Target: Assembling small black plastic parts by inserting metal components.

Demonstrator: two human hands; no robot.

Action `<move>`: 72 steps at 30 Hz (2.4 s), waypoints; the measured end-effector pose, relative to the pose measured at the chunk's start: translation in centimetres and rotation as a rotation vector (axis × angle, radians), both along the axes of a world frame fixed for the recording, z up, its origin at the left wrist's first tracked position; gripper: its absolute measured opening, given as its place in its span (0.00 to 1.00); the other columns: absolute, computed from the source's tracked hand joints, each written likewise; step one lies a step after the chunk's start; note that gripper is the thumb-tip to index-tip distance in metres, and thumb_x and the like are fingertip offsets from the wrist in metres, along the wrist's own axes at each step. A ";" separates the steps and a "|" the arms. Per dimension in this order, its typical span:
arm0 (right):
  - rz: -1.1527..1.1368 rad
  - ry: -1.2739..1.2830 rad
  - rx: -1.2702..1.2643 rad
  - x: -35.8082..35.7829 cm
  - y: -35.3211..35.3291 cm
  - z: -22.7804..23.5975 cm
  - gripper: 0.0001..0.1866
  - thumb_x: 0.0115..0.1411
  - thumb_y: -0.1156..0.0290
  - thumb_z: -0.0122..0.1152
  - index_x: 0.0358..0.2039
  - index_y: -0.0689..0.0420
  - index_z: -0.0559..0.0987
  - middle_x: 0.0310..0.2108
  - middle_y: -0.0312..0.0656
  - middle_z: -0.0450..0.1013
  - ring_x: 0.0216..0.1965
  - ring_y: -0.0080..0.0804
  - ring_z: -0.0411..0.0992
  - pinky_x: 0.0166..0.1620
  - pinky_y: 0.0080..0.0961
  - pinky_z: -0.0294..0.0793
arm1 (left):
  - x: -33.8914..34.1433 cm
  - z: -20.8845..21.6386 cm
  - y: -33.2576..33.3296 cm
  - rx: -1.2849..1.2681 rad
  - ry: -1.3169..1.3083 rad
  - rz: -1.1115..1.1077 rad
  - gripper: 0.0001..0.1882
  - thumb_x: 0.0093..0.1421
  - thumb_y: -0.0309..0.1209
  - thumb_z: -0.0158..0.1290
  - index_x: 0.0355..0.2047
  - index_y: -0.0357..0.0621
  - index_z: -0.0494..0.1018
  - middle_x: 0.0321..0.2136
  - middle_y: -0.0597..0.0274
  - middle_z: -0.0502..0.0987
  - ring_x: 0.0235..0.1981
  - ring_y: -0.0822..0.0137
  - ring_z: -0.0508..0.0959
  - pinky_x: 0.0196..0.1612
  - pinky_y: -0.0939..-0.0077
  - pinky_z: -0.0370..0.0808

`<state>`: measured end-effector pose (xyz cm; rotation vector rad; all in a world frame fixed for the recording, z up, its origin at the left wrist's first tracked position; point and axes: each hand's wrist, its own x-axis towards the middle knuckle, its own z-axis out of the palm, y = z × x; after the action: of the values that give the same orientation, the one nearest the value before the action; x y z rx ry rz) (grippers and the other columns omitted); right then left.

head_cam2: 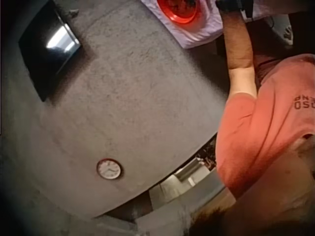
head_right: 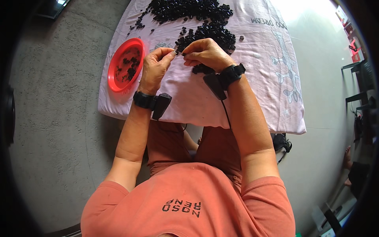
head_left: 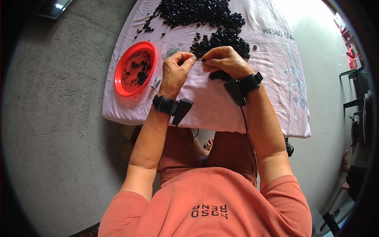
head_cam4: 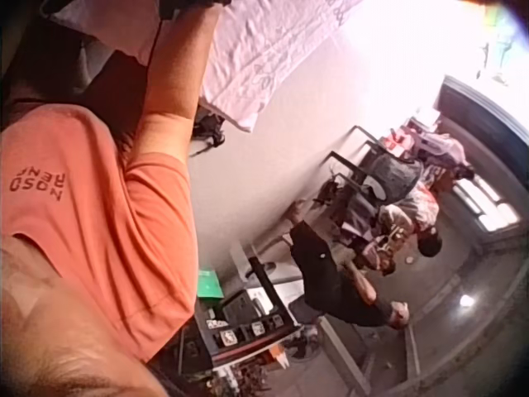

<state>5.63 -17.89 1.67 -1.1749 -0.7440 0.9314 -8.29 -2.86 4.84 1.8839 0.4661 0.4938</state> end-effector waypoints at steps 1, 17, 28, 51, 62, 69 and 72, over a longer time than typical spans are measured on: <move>0.005 -0.017 -0.004 0.1 0.0 -0.1 0.09 0.63 0.74 0.61 0.42 0.64 0.80 0.33 0.42 0.80 0.35 0.26 0.80 0.40 0.20 0.81 | 0.0 0.0 0.0 0.020 -0.005 -0.002 0.06 0.59 0.27 0.60 0.34 0.37 0.80 0.27 0.70 0.78 0.28 0.80 0.73 0.34 0.82 0.71; -0.005 -0.005 -0.014 -0.2 -0.1 0.4 0.09 0.61 0.77 0.62 0.40 0.67 0.80 0.33 0.44 0.80 0.34 0.29 0.80 0.39 0.20 0.82 | 0.3 0.5 -0.2 0.150 -0.025 -0.003 0.06 0.58 0.28 0.60 0.32 0.37 0.80 0.25 0.68 0.79 0.27 0.79 0.74 0.32 0.81 0.72; 0.019 -0.013 0.001 0.0 0.0 0.0 0.09 0.62 0.75 0.62 0.42 0.65 0.80 0.33 0.43 0.80 0.35 0.26 0.80 0.40 0.20 0.81 | 0.5 0.2 -0.4 0.224 -0.011 -0.020 0.07 0.58 0.29 0.60 0.32 0.37 0.80 0.23 0.65 0.79 0.25 0.77 0.75 0.31 0.79 0.73; -0.040 0.059 0.079 -0.3 0.2 0.5 0.10 0.60 0.78 0.63 0.42 0.64 0.77 0.34 0.44 0.79 0.35 0.29 0.81 0.39 0.22 0.83 | 0.9 0.5 -0.7 0.429 -0.025 -0.033 0.06 0.54 0.25 0.60 0.31 0.36 0.80 0.22 0.61 0.78 0.23 0.73 0.76 0.29 0.77 0.73; -0.054 0.043 0.043 -0.3 0.1 0.0 0.11 0.58 0.76 0.65 0.41 0.62 0.77 0.34 0.41 0.79 0.33 0.23 0.79 0.37 0.19 0.81 | 1.0 0.9 -2.1 0.691 -0.047 -0.084 0.15 0.47 0.22 0.61 0.37 0.40 0.78 0.23 0.64 0.71 0.23 0.70 0.71 0.28 0.75 0.71; -0.079 -0.011 0.035 -0.4 0.1 0.2 0.13 0.59 0.74 0.64 0.44 0.61 0.77 0.33 0.39 0.80 0.33 0.22 0.78 0.37 0.18 0.80 | 1.2 0.3 -1.8 0.721 -0.085 -0.092 0.14 0.47 0.22 0.60 0.37 0.39 0.77 0.23 0.63 0.71 0.22 0.69 0.71 0.28 0.74 0.71; -0.067 -0.026 0.024 -0.5 0.0 0.5 0.12 0.61 0.73 0.63 0.45 0.61 0.78 0.33 0.39 0.79 0.33 0.21 0.78 0.38 0.17 0.80 | 1.2 0.1 -1.7 0.784 -0.101 -0.104 0.13 0.47 0.22 0.60 0.36 0.38 0.77 0.23 0.62 0.71 0.22 0.69 0.71 0.27 0.73 0.70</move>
<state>5.09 -17.94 2.12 -1.1858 -0.7302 0.8514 -7.11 -4.57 4.98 2.5949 0.0967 0.7707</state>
